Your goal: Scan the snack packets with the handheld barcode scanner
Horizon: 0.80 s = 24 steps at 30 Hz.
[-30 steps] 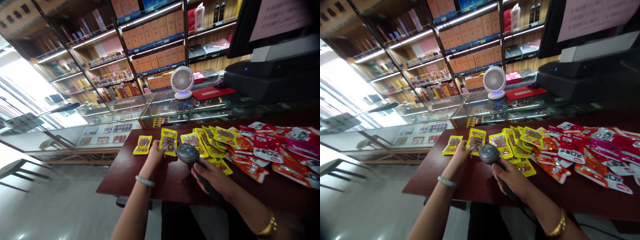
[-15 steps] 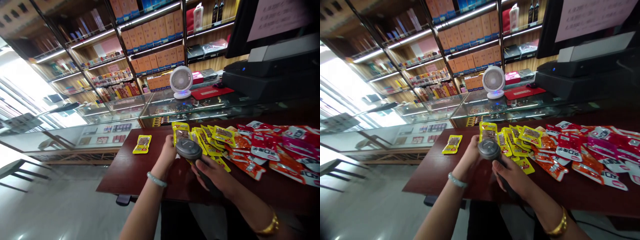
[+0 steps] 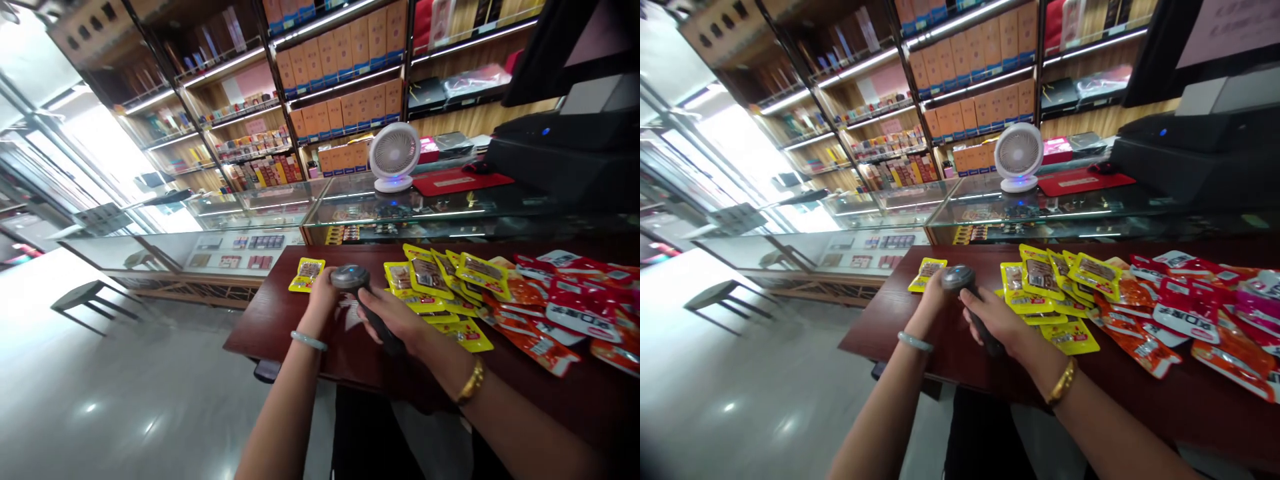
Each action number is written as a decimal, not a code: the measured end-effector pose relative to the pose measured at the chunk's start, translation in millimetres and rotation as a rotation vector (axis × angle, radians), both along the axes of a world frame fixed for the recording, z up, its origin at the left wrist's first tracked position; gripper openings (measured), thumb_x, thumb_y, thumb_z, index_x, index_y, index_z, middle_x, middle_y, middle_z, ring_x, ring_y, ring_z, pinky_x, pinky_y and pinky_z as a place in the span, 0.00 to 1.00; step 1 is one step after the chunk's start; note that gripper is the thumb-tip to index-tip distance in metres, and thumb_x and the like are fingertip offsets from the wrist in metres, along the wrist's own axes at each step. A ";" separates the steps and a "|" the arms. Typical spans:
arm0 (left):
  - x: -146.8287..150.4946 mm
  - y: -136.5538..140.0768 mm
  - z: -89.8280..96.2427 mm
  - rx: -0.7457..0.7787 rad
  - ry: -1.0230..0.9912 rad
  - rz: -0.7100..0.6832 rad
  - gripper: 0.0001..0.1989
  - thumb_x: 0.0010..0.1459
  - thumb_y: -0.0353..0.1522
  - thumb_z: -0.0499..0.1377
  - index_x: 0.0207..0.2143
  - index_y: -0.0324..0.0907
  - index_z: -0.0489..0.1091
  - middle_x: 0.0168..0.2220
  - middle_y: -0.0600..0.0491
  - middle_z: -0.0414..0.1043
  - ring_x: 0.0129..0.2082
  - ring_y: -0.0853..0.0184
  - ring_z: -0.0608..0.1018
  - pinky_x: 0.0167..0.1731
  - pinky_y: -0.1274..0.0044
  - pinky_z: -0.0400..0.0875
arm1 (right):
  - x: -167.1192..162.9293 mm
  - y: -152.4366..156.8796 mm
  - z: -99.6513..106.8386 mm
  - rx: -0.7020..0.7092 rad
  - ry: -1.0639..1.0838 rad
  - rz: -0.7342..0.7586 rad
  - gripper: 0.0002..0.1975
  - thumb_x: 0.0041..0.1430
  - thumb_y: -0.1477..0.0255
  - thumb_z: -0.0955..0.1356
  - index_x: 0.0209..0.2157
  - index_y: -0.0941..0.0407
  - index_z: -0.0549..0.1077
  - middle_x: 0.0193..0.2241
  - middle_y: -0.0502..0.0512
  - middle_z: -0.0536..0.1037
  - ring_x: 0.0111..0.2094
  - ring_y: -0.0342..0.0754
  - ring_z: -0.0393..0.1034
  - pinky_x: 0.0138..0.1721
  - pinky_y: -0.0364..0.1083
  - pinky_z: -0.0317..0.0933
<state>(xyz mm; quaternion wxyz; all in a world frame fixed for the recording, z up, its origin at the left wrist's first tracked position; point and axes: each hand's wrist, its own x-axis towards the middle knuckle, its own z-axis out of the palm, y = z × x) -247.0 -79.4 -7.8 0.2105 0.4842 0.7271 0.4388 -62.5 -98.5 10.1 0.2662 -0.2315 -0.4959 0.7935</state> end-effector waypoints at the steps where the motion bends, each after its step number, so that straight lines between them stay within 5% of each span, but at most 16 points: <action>1: -16.3 -6.8 1.0 -0.011 0.067 0.059 0.14 0.51 0.26 0.59 0.42 0.41 0.73 0.43 0.46 0.76 0.48 0.57 0.74 0.53 0.67 0.65 | -9.0 1.4 -0.6 -0.004 -0.007 0.013 0.22 0.56 0.49 0.68 0.35 0.53 0.63 0.19 0.40 0.66 0.11 0.37 0.59 0.10 0.37 0.54; 6: -73.7 -16.1 -3.8 -0.338 0.602 0.392 0.24 0.52 0.43 0.60 0.47 0.38 0.70 0.51 0.36 0.70 0.55 0.47 0.68 0.52 0.61 0.61 | -40.4 4.3 -5.6 -0.007 -0.023 0.040 0.22 0.56 0.49 0.67 0.35 0.54 0.63 0.20 0.41 0.67 0.11 0.37 0.60 0.10 0.37 0.55; 12: -89.9 -0.9 -12.0 -0.483 0.642 0.363 0.30 0.46 0.50 0.62 0.45 0.39 0.68 0.52 0.36 0.69 0.55 0.46 0.68 0.48 0.64 0.63 | -47.0 5.0 -14.5 -0.006 -0.054 0.023 0.22 0.56 0.48 0.66 0.35 0.53 0.63 0.19 0.40 0.68 0.11 0.37 0.60 0.10 0.37 0.55; 17: -87.7 -13.6 -19.1 -0.336 0.447 0.232 0.22 0.48 0.44 0.64 0.41 0.43 0.63 0.40 0.48 0.75 0.41 0.59 0.77 0.39 0.73 0.66 | -32.3 6.1 -12.4 0.009 -0.062 -0.055 0.22 0.55 0.48 0.67 0.33 0.53 0.61 0.19 0.40 0.67 0.10 0.36 0.60 0.10 0.37 0.54; 24: -50.2 -41.4 -31.5 -0.045 0.125 0.108 0.21 0.45 0.41 0.66 0.35 0.44 0.60 0.31 0.57 0.72 0.29 0.69 0.74 0.28 0.80 0.65 | -0.3 2.4 -4.6 0.007 -0.003 -0.138 0.23 0.53 0.48 0.69 0.33 0.53 0.63 0.20 0.41 0.68 0.11 0.36 0.59 0.10 0.37 0.52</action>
